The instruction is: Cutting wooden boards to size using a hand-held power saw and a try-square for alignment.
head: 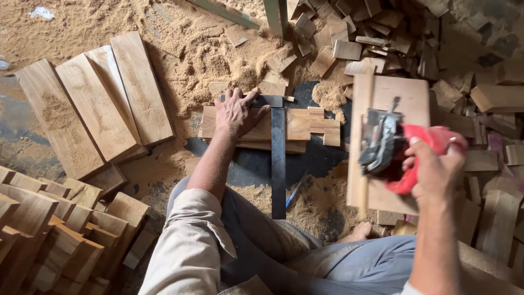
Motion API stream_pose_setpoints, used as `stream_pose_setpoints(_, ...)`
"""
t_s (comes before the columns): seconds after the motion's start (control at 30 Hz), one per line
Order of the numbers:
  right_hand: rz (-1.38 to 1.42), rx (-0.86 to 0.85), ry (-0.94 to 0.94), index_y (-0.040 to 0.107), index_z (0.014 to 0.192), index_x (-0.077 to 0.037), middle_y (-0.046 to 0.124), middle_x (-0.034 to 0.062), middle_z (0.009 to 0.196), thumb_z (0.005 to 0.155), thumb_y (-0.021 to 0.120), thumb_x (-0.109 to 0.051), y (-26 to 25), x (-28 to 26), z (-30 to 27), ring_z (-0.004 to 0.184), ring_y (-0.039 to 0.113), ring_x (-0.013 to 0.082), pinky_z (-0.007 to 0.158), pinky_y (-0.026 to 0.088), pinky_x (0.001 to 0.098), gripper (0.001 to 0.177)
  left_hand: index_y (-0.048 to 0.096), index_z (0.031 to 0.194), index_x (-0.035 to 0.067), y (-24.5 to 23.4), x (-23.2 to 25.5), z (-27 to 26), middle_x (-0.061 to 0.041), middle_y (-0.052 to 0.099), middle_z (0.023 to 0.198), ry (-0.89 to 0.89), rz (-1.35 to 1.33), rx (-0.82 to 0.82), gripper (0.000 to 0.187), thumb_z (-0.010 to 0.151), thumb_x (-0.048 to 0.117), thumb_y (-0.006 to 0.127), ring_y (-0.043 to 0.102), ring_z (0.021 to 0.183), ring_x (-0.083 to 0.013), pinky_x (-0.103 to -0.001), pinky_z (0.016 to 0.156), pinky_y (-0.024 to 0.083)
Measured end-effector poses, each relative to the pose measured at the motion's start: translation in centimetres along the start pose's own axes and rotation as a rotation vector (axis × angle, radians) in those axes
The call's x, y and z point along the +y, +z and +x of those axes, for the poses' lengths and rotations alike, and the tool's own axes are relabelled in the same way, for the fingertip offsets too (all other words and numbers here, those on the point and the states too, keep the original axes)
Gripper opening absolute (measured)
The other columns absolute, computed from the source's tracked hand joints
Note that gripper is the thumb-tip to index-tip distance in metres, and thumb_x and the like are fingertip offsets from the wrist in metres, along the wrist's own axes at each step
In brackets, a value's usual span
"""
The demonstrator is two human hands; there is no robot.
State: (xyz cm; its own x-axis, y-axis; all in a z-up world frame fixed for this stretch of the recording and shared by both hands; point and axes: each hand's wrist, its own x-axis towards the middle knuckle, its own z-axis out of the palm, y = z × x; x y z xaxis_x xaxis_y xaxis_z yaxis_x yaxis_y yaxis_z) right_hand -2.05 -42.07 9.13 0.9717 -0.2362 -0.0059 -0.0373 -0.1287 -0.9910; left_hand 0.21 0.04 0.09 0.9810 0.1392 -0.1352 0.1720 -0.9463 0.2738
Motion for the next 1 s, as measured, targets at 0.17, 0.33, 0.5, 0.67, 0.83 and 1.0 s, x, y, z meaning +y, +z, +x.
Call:
stream_pose_setpoints(0.17, 0.117, -0.033, 0.118, 0.064, 0.127, -0.006, 0.066, 0.0053, 0.083, 0.093, 0.07, -0.007, 5.0, -0.3, -6.3, 0.056, 0.058, 0.0101, 0.049, 0.051, 0.0244, 0.035, 0.048, 0.15, 0.034, 0.4, -0.3, -0.1, -0.013, 0.055, 0.134, 0.005, -0.01, 0.023, 0.076, 0.09, 0.08, 0.046, 0.046, 0.129, -0.0311, -0.056, 0.098, 0.038)
stream_pose_setpoints(0.33, 0.101, -0.072, 0.109, 0.065, 0.112, 0.001, 0.066, 0.0062, 0.083, 0.093, 0.072, -0.008, 8.4, 2.8, -9.2, 0.056, 0.059, 0.0115, 0.05, 0.051, 0.0252, 0.022, 0.049, 0.148, 0.033, 0.8, -0.5, 0.3, -0.014, 0.055, 0.135, 0.001, -0.028, 0.029, 0.075, 0.09, 0.08, 0.046, 0.046, 0.13, -0.0304, -0.057, 0.098, 0.038)
stream_pose_setpoints(0.5, 0.05, -0.043, 0.123, 0.068, 0.11, -0.001, 0.065, 0.0053, 0.079, 0.092, 0.072, -0.01, 9.8, 2.2, -10.0, 0.056, 0.058, 0.0107, 0.05, 0.051, 0.0247, 0.02, 0.051, 0.146, 0.032, 1.1, -0.7, 0.4, -0.015, 0.055, 0.135, 0.023, -0.044, 0.074, 0.074, 0.089, 0.08, 0.047, 0.045, 0.13, -0.0304, -0.059, 0.096, 0.037)
stream_pose_setpoints(0.67, 0.077, -0.118, 0.128, 0.066, 0.106, 0.001, 0.063, 0.0048, 0.078, 0.093, 0.07, -0.008, 10.0, 2.5, -10.1, 0.058, 0.058, 0.0112, 0.051, 0.051, 0.0255, 0.016, 0.052, 0.145, 0.03, 1.2, -0.7, 0.3, -0.014, 0.056, 0.133, 0.017, -0.063, 0.068, 0.073, 0.091, 0.078, 0.048, 0.047, 0.129, -0.0304, -0.059, 0.098, 0.037)
stream_pose_setpoints(0.83, 0.052, -0.117, 0.161, 0.066, 0.103, 0.001, 0.062, 0.0046, 0.076, 0.094, 0.068, -0.008, 10.5, 1.6, -9.8, 0.056, 0.057, 0.0118, 0.05, 0.05, 0.0259, 0.013, 0.053, 0.143, 0.03, 1.6, -0.8, 0.3, -0.015, 0.056, 0.131, 0.029, -0.076, 0.105, 0.073, 0.089, 0.078, 0.051, 0.047, 0.127, -0.0309, -0.059, 0.094, 0.037)
stream_pose_setpoints(1.0, 0.008, -0.105, 0.153, 0.066, 0.099, 0.002, 0.062, 0.0046, 0.074, 0.093, 0.068, -0.007, 10.8, 1.4, -9.6, 0.053, 0.057, 0.0126, 0.049, 0.05, 0.0269, 0.011, 0.055, 0.14, 0.029, 1.5, -0.8, 0.2, -0.014, 0.056, 0.129, 0.015, -0.089, 0.063, 0.07, 0.091, 0.079, 0.049, 0.047, 0.127, -0.0311, -0.059, 0.095, 0.038)
